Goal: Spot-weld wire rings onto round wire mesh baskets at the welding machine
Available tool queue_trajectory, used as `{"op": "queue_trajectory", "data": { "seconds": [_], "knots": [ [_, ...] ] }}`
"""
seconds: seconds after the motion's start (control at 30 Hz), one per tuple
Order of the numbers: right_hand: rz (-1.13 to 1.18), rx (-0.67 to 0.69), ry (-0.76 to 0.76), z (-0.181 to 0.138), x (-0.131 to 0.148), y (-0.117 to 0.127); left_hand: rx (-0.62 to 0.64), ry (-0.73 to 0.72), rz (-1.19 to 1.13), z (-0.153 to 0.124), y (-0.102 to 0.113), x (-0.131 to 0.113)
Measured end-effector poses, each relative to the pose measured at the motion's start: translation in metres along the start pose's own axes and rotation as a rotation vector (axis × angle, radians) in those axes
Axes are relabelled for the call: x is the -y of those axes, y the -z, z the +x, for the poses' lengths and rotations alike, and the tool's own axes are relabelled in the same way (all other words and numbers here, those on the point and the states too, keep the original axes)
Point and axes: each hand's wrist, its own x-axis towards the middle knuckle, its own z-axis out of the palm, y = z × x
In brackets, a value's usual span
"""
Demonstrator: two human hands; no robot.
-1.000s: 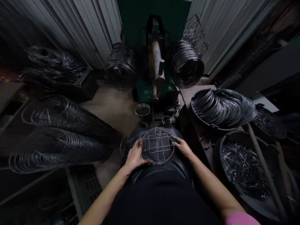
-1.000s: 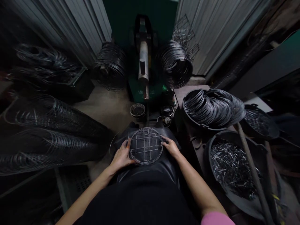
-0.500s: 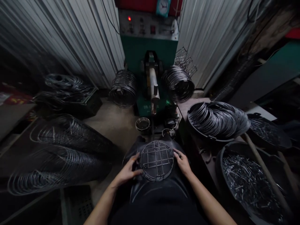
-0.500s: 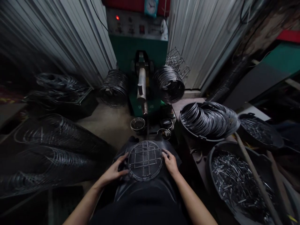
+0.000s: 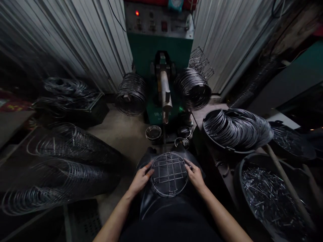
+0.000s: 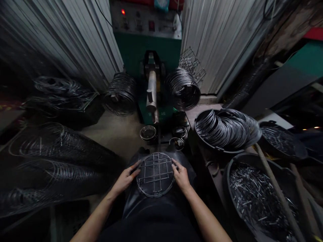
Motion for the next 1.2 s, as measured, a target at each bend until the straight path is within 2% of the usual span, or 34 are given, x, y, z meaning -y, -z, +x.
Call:
{"op": "queue_trajectory", "data": {
  "seconds": [0.3, 0.37, 0.47, 0.57, 0.63, 0.73, 0.87, 1.0, 1.2],
  "knots": [
    [-0.039, 0.066, -0.031, 0.011, -0.011, 0.003, 0.012, -0.005, 0.107, 0.004, -0.002, 0.004],
    [-0.014, 0.080, -0.047, 0.009, -0.012, 0.005, 0.073, 0.006, 0.093, 0.001, 0.006, 0.003],
    [0.047, 0.101, -0.083, 0.003, -0.009, 0.008, 0.246, 0.029, 0.074, -0.007, 0.022, -0.003],
    [0.106, 0.108, -0.110, -0.002, -0.006, 0.009, 0.353, 0.024, 0.196, -0.014, 0.027, -0.009],
    [0.127, 0.112, -0.121, -0.004, -0.006, 0.009, 0.310, 0.032, 0.332, -0.018, 0.019, -0.011],
    [0.136, 0.125, -0.125, -0.005, -0.007, 0.008, 0.163, 0.077, 0.497, -0.023, -0.001, -0.011],
    [0.122, 0.132, -0.117, -0.005, -0.012, 0.007, 0.062, 0.104, 0.584, -0.027, -0.018, -0.007],
    [0.107, 0.125, -0.098, -0.002, -0.015, 0.005, 0.065, 0.105, 0.542, -0.024, -0.015, -0.005],
    [0.181, 0.041, -0.072, -0.012, -0.014, -0.003, 0.054, -0.041, 0.409, -0.010, -0.008, -0.005]
  ]
}}
